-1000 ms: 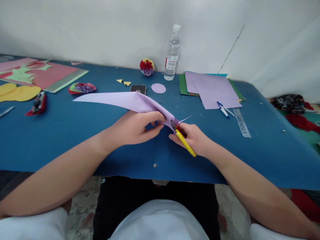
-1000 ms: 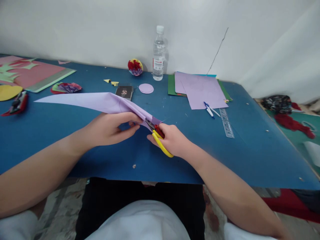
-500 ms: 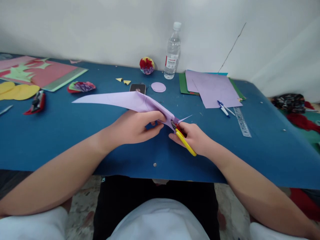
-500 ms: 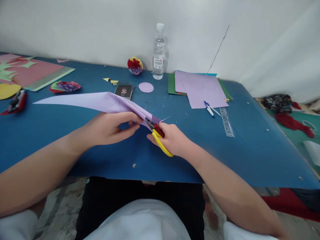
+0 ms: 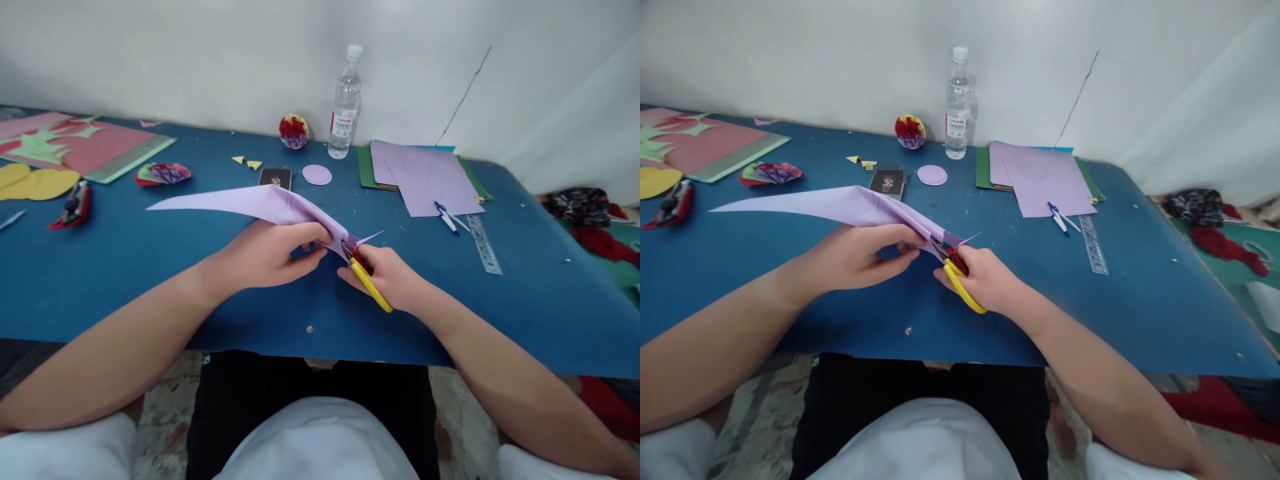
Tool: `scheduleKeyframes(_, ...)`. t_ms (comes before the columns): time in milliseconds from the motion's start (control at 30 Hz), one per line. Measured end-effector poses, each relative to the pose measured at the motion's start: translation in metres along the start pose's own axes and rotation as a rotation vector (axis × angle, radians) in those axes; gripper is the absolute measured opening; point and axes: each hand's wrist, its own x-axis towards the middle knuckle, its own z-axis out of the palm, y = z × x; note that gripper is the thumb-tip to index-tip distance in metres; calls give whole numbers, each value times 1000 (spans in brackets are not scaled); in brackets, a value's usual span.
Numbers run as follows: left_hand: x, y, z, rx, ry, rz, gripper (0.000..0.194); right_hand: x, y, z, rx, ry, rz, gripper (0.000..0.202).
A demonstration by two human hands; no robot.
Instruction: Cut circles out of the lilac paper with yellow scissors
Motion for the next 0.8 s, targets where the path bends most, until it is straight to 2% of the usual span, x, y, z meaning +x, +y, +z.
scheduleKeyframes(233,-1,-1,1,15,-2,5,18,0,1,0,-61,11,12,42)
scheduleKeyframes(467,0,-2,2,61,-58,-13,20,0,-1,-1,-186,24,56,40)
scheduleKeyframes(800,1,-1,0,75,-95,-11,18,0,-3,-1,-231,10,65,40)
